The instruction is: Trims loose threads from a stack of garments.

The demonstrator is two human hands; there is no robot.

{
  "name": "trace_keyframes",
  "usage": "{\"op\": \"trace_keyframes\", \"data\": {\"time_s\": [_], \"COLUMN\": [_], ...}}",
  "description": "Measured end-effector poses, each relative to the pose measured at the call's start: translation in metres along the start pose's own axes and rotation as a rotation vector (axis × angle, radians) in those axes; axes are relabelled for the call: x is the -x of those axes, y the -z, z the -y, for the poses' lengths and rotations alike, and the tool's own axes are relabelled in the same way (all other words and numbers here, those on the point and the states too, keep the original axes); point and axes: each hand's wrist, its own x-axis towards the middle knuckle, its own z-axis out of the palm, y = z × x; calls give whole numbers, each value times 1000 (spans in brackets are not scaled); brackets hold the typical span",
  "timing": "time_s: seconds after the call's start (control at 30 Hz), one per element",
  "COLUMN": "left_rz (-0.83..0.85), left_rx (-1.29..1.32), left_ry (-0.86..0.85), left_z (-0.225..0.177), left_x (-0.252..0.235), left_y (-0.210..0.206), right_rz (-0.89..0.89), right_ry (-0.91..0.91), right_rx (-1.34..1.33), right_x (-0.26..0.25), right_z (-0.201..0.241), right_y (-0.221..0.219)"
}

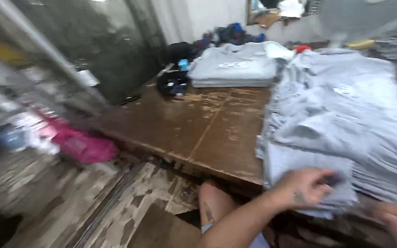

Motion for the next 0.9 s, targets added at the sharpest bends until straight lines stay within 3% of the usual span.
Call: {"op": "trace_keyframes", "data": {"time_s": [0.07,0.13,0.2,0.33,0.53,0.63,0.77,0.9], "left_rz": [-37,-47,-43,-18,-7,-12,148,229], "left_rx": [112,140,162,293,344,194,-298,-360], "left_ry": [85,119,127,177,244,171,157,-70], "left_z": [1,6,10,13,9,13,1,-10], "left_x": [-3,-5,-5,-8,-15,-5,11,-14], "left_y": [3,0,-3,-4,-5,1,14,20], "right_rz": [-31,-180,-255,7,-165,-298,56,-31], "right_ry": [7,67,57,-53,32,88,29,-30], "right_rx": [278,448,449,299,422,346,304,295], "right_x": [0,5,17,33,1,16,38,12], "right_z": [-16,-34,-32,-10,-30,-33,-10,-5], "right_y": [-15,-25,-14,15,-20,-17,16,8]}}
